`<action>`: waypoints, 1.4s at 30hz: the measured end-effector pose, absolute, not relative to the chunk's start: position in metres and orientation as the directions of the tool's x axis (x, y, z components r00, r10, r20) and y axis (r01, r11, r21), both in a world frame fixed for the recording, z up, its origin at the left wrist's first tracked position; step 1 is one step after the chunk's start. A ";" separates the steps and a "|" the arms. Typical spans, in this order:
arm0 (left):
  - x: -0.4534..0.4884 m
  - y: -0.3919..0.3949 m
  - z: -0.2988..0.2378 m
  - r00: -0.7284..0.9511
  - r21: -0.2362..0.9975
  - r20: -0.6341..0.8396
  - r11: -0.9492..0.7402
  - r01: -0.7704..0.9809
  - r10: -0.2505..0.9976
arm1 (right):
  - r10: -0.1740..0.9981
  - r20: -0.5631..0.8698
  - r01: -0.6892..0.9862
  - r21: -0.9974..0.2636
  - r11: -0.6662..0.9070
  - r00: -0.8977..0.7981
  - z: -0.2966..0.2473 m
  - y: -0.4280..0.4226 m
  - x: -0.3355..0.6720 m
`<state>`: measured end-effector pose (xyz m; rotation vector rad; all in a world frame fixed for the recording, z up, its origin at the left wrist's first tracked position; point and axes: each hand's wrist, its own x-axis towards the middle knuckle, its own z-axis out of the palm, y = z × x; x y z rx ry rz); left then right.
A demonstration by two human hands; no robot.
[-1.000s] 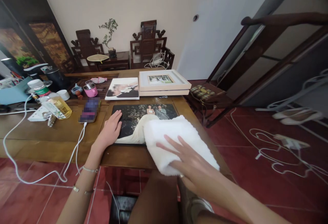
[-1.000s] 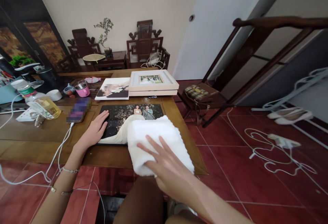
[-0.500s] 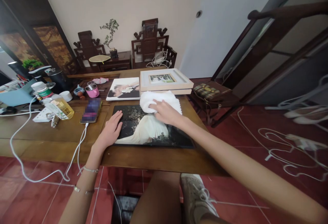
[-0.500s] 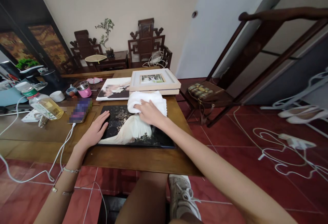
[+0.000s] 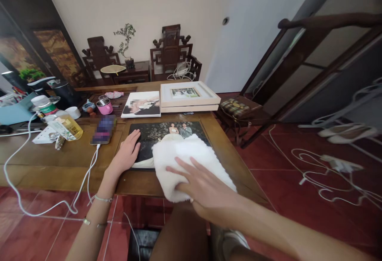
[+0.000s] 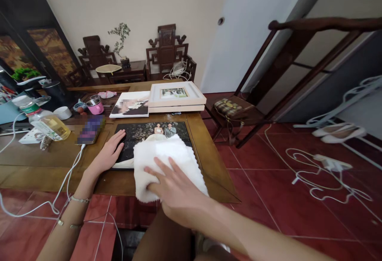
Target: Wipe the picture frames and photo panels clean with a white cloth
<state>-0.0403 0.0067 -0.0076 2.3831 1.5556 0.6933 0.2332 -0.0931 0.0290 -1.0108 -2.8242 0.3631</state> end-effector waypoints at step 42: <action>-0.040 0.006 -0.008 0.347 0.442 0.256 -0.428 0.788 0.902 | 0.655 0.056 0.647 -0.113 0.754 -0.754 0.028 -0.029 0.171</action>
